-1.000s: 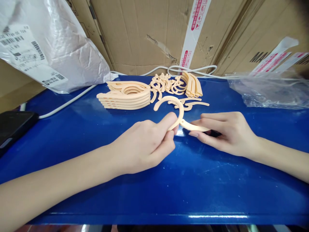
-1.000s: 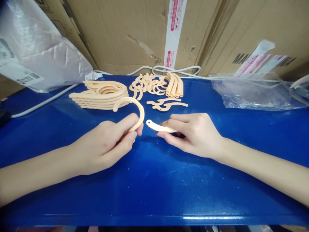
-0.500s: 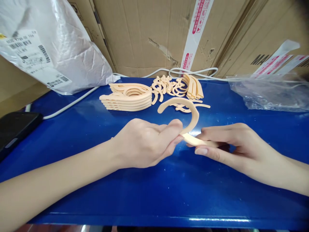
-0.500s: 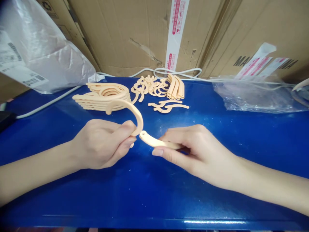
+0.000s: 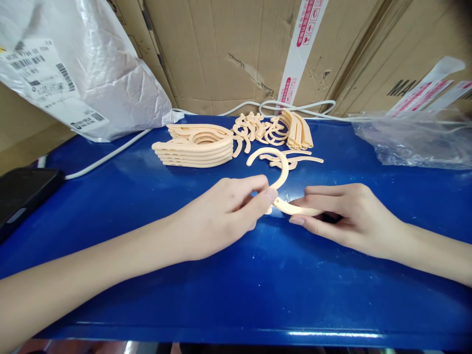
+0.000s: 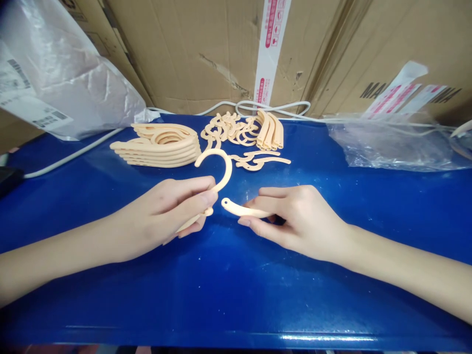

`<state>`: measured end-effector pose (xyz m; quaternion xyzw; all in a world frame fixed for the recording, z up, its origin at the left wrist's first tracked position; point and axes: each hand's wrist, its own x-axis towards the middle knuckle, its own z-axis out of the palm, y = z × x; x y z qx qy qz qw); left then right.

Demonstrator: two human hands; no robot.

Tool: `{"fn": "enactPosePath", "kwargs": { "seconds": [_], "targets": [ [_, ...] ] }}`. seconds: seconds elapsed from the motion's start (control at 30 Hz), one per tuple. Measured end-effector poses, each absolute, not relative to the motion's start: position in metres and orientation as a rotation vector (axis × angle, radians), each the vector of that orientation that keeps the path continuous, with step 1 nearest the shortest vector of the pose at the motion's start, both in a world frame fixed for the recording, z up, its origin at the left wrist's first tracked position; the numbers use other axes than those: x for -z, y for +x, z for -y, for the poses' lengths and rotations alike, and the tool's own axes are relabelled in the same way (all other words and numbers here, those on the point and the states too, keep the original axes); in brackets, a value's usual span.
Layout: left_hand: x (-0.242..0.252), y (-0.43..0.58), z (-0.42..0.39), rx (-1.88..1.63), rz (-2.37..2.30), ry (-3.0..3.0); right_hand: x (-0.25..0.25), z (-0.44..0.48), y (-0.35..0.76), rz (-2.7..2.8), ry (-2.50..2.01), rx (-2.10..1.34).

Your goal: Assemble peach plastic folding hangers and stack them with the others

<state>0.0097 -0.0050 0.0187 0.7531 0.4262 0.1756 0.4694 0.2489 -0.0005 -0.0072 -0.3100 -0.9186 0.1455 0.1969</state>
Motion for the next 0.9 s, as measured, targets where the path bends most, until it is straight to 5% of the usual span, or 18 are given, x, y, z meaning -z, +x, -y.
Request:
{"fn": "enactPosePath", "kwargs": {
  "seconds": [0.37,0.9],
  "targets": [
    [-0.010,0.013,-0.007,-0.537,-0.952,1.246,0.007,-0.001,0.247,2.551,-0.913,-0.395],
    [-0.011,0.010,-0.012,-0.603,-0.924,1.109,0.011,0.001,0.251,2.586,-0.852,-0.299]
  ]
}}
